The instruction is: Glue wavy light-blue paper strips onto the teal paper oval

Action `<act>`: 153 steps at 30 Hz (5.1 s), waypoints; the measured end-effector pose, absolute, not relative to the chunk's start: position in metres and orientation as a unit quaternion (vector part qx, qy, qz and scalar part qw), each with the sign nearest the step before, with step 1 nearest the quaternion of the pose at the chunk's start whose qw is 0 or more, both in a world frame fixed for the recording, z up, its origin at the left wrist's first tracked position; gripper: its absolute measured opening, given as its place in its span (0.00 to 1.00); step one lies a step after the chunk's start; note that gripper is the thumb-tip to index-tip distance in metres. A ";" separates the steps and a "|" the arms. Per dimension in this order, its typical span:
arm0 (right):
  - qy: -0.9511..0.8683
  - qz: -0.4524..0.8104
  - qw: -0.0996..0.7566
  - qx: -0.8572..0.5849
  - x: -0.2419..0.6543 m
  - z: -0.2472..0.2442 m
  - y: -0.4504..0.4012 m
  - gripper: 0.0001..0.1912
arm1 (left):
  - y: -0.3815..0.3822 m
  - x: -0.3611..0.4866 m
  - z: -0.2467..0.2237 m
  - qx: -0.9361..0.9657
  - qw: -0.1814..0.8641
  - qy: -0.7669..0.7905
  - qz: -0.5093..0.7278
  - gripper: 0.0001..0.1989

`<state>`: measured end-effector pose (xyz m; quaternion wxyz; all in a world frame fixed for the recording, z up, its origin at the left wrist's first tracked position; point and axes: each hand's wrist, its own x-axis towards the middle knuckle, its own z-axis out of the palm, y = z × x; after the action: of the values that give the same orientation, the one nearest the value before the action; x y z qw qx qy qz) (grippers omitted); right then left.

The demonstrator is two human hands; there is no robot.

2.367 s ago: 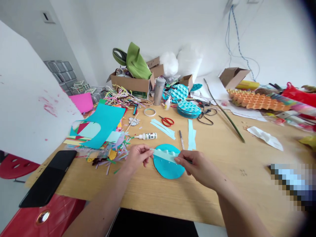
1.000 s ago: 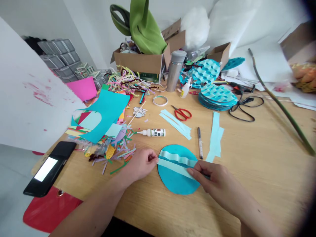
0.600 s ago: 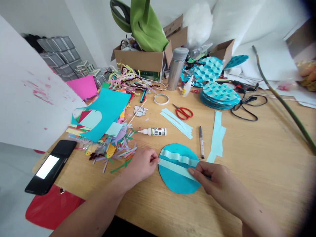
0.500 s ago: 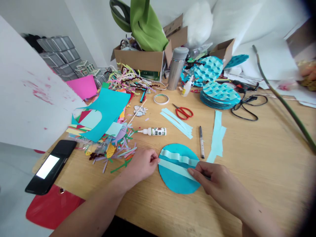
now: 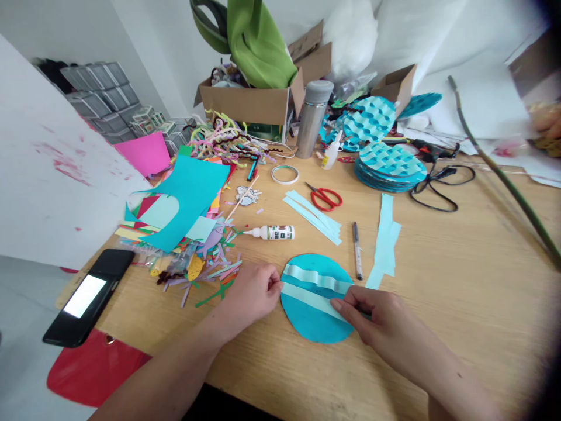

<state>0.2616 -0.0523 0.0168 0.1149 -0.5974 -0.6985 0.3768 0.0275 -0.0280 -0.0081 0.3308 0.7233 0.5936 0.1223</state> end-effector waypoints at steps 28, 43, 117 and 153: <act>-0.689 0.405 0.114 -0.590 0.261 0.016 -0.055 0.24 | -0.034 0.032 -0.005 0.720 0.297 0.617 0.114 0.01; -0.695 0.403 0.122 -0.583 0.259 0.016 -0.055 0.25 | -0.051 0.036 -0.017 0.815 0.084 0.524 0.234 0.06; -0.437 0.556 0.368 -0.604 0.290 -0.005 -0.074 0.24 | -0.067 0.052 0.012 0.815 -0.012 0.580 0.005 0.14; -0.383 0.629 0.285 -0.613 0.296 -0.008 -0.066 0.16 | -0.061 0.040 0.002 0.873 -0.089 0.443 0.185 0.14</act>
<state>0.2964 -0.0658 -0.0075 0.2849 -0.6132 -0.3828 0.6295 0.0396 -0.0614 0.0024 -0.0890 0.8728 0.4426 0.1852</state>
